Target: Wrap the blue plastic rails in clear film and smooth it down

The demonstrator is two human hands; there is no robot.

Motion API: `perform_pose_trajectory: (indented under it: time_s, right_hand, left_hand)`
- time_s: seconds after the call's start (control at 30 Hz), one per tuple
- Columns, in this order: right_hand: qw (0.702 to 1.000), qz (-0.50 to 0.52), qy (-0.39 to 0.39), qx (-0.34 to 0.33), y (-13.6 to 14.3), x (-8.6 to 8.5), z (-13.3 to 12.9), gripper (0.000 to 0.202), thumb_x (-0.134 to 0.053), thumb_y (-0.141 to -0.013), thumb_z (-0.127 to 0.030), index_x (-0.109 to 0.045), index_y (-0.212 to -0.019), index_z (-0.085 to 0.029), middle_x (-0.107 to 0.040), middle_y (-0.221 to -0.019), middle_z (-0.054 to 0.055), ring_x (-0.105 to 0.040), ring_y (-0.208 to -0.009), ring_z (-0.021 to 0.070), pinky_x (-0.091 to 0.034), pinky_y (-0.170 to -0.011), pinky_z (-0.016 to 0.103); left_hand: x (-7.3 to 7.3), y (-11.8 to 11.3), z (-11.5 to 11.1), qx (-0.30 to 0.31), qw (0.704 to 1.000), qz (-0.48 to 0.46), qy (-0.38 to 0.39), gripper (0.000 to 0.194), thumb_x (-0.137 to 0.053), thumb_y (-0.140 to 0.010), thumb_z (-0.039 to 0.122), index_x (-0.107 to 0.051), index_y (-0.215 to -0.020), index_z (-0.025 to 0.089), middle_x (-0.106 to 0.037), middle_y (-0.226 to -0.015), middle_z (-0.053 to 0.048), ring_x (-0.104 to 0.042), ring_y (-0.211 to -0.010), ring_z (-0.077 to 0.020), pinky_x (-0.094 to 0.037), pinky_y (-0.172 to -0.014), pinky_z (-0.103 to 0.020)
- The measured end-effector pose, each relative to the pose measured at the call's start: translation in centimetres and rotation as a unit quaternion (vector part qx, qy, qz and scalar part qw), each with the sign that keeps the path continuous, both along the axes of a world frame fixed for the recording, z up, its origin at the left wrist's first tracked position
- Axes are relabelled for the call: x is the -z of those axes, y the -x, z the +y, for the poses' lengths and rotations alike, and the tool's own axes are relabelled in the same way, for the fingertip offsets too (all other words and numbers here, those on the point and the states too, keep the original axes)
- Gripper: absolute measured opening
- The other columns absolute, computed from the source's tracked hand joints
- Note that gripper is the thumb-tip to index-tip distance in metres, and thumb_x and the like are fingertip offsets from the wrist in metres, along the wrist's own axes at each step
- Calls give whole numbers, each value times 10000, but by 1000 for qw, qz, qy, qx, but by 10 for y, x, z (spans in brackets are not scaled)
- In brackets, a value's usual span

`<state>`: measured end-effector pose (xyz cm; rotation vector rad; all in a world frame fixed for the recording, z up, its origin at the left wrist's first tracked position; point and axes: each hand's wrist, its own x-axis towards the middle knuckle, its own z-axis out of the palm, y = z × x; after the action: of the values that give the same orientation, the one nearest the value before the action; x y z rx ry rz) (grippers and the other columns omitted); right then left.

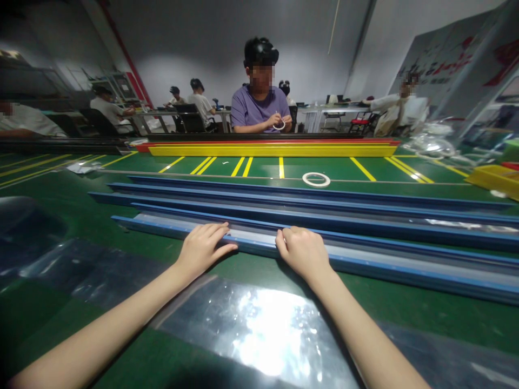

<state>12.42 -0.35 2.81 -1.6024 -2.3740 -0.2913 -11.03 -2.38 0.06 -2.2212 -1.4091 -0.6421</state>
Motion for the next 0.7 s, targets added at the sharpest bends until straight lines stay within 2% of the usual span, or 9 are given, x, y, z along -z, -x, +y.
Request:
perform_pose_trajectory:
  time_s: [0.37,0.57,0.7]
  right_hand:
    - [1000,1,2,0,0,0,1,411,-292,-848,-325,-593,-616,-170,-615,-644,38,-516,-566,110,-192,-501,258]
    - [1000,-4,-2,0,0,1,1,417,-281,-852,-327,-591,-618,-175,-617,-647,33,-522,-566,113,-193,-500,254]
    - [1000,-1,0,1,0,1,1,410,-291,-850,-324,-596,-621,-174,-619,-649,34,-524,-567,111,-196,-498,255]
  left_hand:
    - [3,1,2,6,1000,2,-6,371,-481,-777,499,-597,-888,165,-640,-998,-76,-542,-980,-231,-400,-758,-319]
    - [-1,-1,0,-21,999,25,3,425,-427,-785,543,-591,-884,164,-645,-787,-58,-571,-735,-185,-384,-654,-295]
    - [-1,-1,-1,-16,1000,15,12,392,-447,-785,524,-586,-879,170,-640,-850,-59,-566,-801,-189,-381,-681,-292]
